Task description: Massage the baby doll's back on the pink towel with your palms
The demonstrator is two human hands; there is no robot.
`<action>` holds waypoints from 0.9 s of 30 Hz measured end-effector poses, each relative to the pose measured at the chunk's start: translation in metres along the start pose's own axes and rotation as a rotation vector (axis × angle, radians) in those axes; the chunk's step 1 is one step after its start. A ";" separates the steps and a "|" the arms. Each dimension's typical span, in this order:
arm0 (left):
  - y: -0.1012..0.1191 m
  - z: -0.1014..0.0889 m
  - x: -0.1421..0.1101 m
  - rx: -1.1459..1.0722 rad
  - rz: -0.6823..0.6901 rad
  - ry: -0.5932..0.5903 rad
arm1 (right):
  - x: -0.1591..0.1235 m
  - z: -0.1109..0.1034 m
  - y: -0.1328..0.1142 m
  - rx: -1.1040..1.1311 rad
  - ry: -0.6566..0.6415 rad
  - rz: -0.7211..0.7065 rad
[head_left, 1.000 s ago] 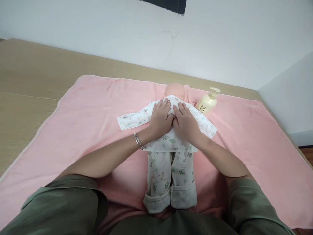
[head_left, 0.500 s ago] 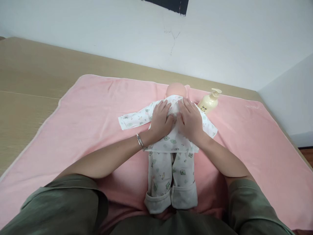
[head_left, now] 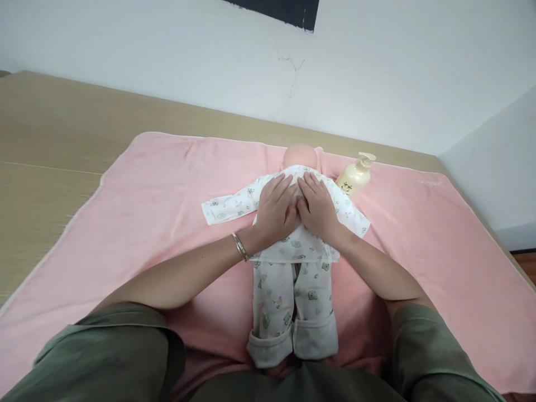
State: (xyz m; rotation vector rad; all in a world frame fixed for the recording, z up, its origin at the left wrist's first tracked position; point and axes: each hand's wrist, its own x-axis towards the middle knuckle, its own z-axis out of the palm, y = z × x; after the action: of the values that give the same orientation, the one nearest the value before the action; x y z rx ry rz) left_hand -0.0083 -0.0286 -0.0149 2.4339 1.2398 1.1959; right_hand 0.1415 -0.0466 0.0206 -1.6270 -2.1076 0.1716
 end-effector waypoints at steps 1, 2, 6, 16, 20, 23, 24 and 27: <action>0.000 0.000 0.000 -0.010 0.001 -0.002 | 0.000 -0.002 0.000 0.013 0.003 0.003; -0.001 0.001 0.000 -0.026 -0.013 -0.007 | 0.000 -0.005 0.000 0.022 0.026 -0.002; -0.003 0.003 0.001 -0.082 -0.122 -0.041 | -0.002 -0.019 -0.001 0.014 0.171 -0.051; -0.010 0.005 0.019 -0.349 -0.470 -0.042 | 0.002 0.001 -0.002 -0.074 -0.097 -0.036; -0.007 -0.004 0.030 -0.472 -0.544 0.048 | -0.006 -0.034 -0.008 -0.083 -0.222 -0.099; 0.009 -0.009 0.045 -0.607 -0.498 0.091 | -0.007 -0.070 -0.002 -0.026 -0.155 -0.043; 0.017 -0.009 0.052 -0.681 -0.491 0.068 | -0.005 -0.081 0.004 -0.016 -0.088 -0.010; 0.044 -0.007 0.079 -0.948 -0.544 -0.116 | 0.003 -0.103 0.028 -0.019 0.159 0.082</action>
State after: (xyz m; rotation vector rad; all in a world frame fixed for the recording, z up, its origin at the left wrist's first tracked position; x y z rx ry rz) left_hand 0.0397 -0.0001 0.0564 1.3495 0.8940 1.0892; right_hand 0.2109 -0.0542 0.1021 -1.6814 -1.9305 0.0470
